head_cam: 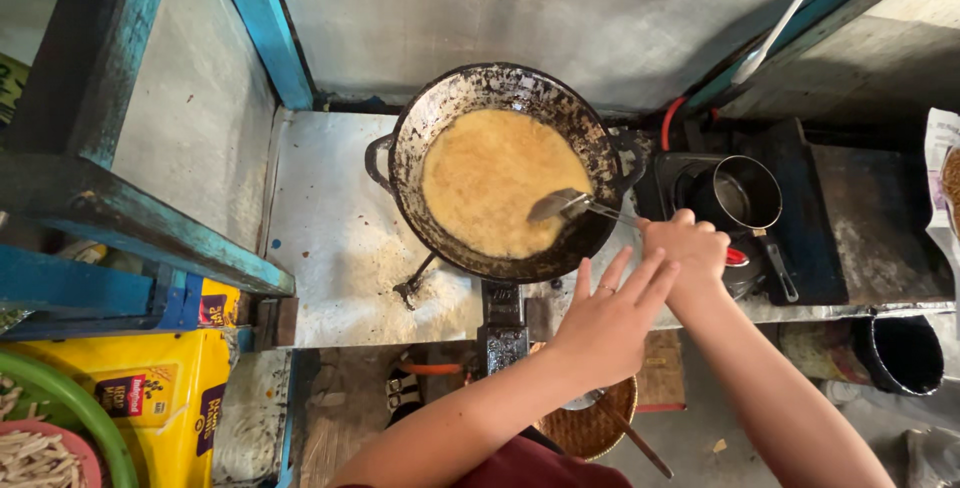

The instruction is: The person stirs a large wok of hot oil containing frying snacks with a metal ladle. They then transfer uncooked snack sticks from a large green basin into a smaller pink bowl, and later return to stir the frying contents in the wok.

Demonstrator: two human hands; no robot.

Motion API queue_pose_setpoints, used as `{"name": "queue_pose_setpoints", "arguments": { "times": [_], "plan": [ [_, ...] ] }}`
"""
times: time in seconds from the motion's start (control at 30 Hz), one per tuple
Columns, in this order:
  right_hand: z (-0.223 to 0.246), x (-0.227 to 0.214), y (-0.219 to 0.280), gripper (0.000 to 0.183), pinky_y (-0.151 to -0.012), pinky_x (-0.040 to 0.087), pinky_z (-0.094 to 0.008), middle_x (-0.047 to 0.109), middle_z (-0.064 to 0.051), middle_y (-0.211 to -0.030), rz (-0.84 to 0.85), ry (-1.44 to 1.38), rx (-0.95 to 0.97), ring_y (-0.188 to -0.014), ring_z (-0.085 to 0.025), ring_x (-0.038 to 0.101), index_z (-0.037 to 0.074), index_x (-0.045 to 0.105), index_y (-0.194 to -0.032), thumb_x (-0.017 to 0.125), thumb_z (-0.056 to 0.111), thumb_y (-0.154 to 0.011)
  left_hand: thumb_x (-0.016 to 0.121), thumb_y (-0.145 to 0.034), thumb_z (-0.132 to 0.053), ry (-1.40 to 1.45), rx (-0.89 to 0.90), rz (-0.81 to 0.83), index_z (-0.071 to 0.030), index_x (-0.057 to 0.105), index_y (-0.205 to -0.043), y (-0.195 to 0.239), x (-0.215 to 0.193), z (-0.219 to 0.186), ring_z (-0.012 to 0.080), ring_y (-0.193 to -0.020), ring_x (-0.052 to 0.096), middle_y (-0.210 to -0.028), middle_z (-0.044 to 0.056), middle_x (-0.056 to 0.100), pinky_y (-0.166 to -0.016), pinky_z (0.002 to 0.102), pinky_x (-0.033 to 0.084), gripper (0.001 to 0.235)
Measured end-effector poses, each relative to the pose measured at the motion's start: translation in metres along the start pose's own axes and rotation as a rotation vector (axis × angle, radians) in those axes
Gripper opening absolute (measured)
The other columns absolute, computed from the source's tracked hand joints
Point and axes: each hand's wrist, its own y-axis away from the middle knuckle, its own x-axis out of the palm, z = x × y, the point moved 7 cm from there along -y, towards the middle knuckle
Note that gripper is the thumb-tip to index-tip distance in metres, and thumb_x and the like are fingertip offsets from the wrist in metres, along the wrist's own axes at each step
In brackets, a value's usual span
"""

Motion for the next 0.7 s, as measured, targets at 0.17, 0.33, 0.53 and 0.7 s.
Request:
{"name": "queue_pose_setpoints", "arguments": {
  "times": [0.17, 0.33, 0.53, 0.7],
  "plan": [
    [0.003, 0.008, -0.018, 0.033, -0.081, 0.058, -0.045, 0.066, -0.011, -0.119, -0.052, -0.090, 0.034, -0.104, -0.034, 0.071, 0.031, 0.072, -0.128, 0.046, 0.041, -0.109, 0.068, -0.076, -0.006, -0.059, 0.011, 0.003, -0.009, 0.029, -0.159, 0.006, 0.001, 0.005, 0.0452, -0.153, 0.026, -0.166, 0.016, 0.028, -0.113, 0.078, 0.018, 0.091],
    [-0.009, 0.001, -0.042, 0.048, -0.077, 0.060, -0.051, 0.064, -0.019, -0.121, -0.137, -0.310, 0.023, -0.099, -0.043, 0.072, 0.037, 0.060, -0.144, 0.049, 0.019, -0.101, 0.068, -0.075, -0.006, -0.066, -0.026, 0.028, -0.009, 0.027, -0.160, 0.012, 0.003, 0.010, 0.0424, -0.154, 0.024, -0.167, 0.014, 0.026, -0.114, 0.077, 0.017, 0.094],
    [0.009, 0.012, -0.077, 0.051, -0.076, 0.060, -0.053, 0.062, -0.022, -0.120, -0.165, -0.369, 0.041, -0.098, -0.045, 0.071, 0.032, 0.052, -0.149, 0.047, 0.018, -0.101, 0.068, -0.075, -0.005, -0.049, -0.061, 0.049, -0.010, 0.026, -0.160, 0.019, -0.002, 0.015, 0.0420, -0.154, 0.020, -0.166, 0.013, 0.025, -0.114, 0.075, 0.015, 0.094],
    [0.031, 0.032, -0.074, 0.041, -0.078, 0.060, -0.052, 0.063, -0.022, -0.120, -0.088, -0.355, 0.007, -0.102, -0.045, 0.071, 0.030, 0.057, -0.143, 0.044, 0.021, -0.105, 0.066, -0.077, -0.004, -0.073, -0.065, 0.001, -0.009, 0.031, -0.158, 0.025, -0.005, 0.017, 0.0439, -0.154, 0.021, -0.165, 0.017, 0.027, -0.114, 0.075, 0.017, 0.088]
  ]
}}
